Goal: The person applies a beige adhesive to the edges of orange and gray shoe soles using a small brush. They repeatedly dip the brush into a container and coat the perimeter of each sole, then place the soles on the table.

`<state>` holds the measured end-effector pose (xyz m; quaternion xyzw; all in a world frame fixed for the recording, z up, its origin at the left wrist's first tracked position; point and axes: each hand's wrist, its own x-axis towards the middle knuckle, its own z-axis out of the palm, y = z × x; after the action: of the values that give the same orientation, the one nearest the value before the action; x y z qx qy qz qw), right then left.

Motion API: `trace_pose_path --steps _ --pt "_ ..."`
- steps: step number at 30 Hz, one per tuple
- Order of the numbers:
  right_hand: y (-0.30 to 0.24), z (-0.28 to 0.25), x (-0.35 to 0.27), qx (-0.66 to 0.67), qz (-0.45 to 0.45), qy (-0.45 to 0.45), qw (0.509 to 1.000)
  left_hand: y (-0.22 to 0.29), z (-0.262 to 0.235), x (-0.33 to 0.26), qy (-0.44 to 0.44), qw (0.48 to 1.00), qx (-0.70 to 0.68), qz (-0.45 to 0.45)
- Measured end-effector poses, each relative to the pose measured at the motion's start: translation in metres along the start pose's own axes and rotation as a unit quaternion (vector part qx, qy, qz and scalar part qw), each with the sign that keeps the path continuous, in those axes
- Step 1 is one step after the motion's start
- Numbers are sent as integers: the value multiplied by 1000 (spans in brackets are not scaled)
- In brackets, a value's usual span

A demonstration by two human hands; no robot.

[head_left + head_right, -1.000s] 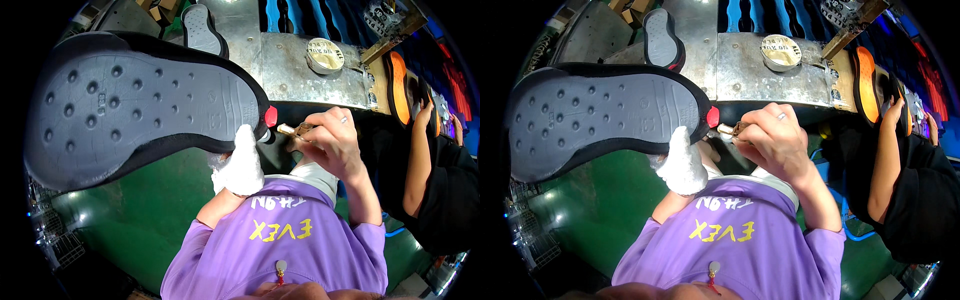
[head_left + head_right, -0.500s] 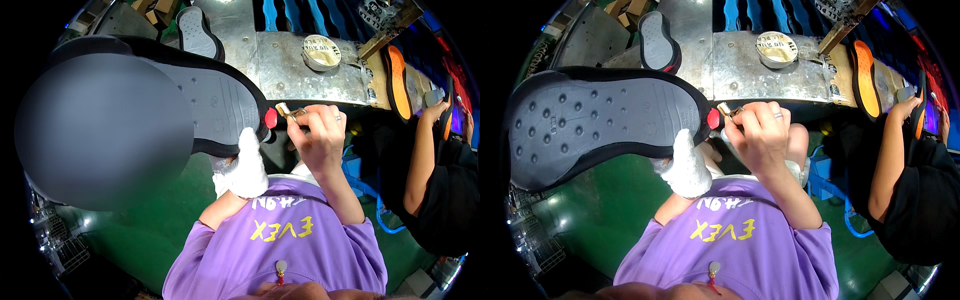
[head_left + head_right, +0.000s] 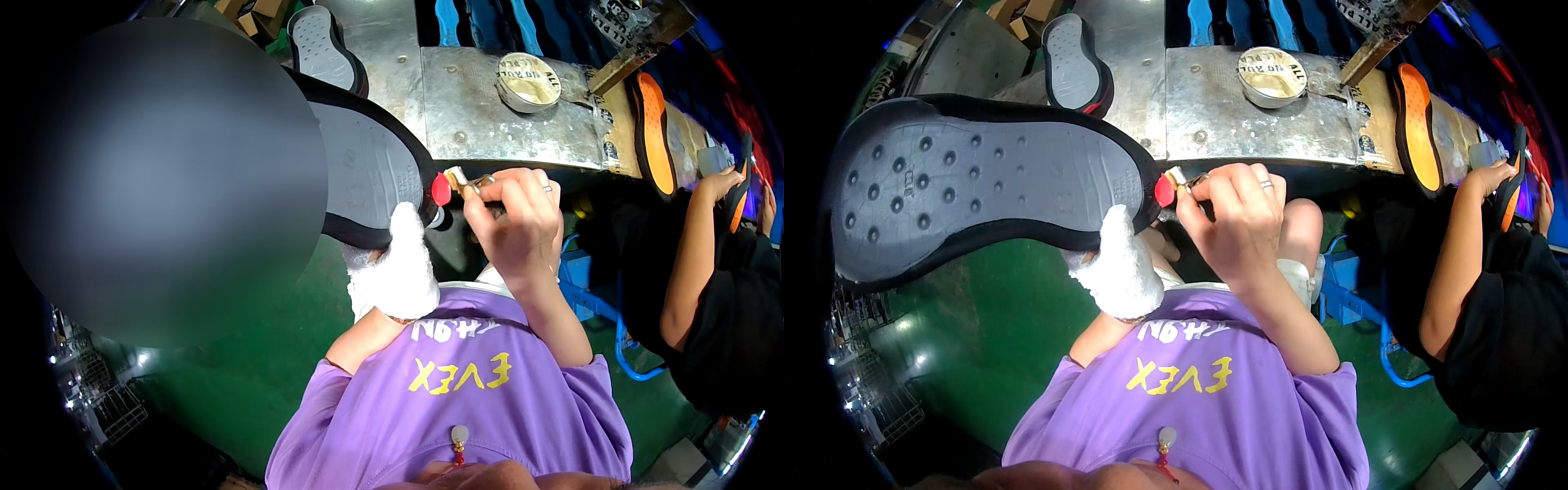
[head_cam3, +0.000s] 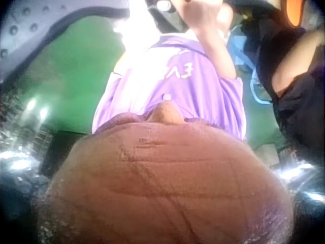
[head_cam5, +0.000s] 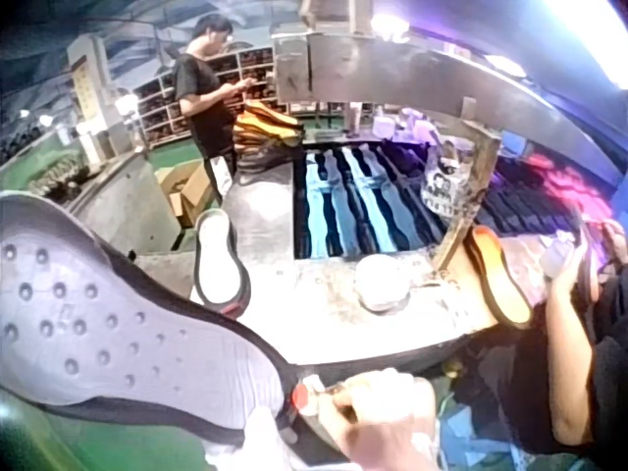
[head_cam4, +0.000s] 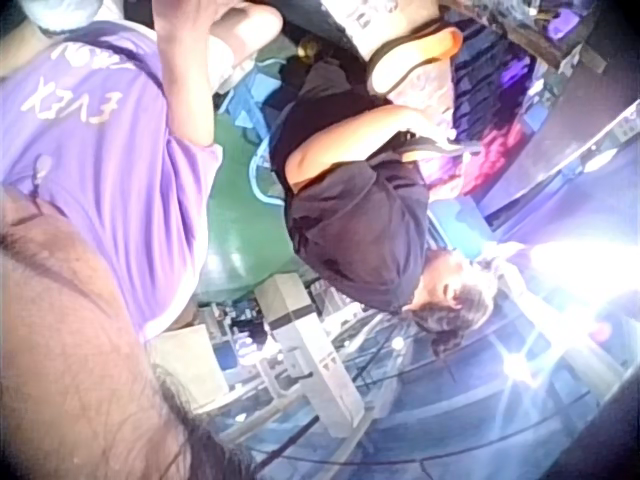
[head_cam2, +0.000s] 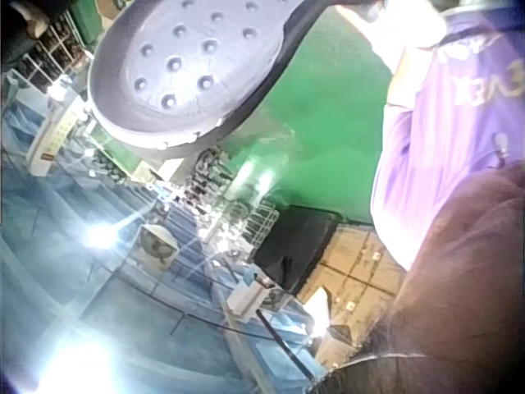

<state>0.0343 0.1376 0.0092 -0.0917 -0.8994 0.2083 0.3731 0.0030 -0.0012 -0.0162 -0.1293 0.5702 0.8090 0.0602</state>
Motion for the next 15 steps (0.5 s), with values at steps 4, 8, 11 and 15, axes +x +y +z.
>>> trace_pose_path --steps 4,8,11,15 --pt "2 8 -4 -6 -5 0 1000 3 6 -2 5 999 30 -13" --pt "5 4 2 -12 2 2 1000 -10 -11 4 -8 998 18 -63" --pt "15 1 3 64 -16 11 998 -12 -15 7 -21 998 -15 -57" --pt "24 -5 7 81 -84 -67 991 17 10 -4 -25 996 22 80"
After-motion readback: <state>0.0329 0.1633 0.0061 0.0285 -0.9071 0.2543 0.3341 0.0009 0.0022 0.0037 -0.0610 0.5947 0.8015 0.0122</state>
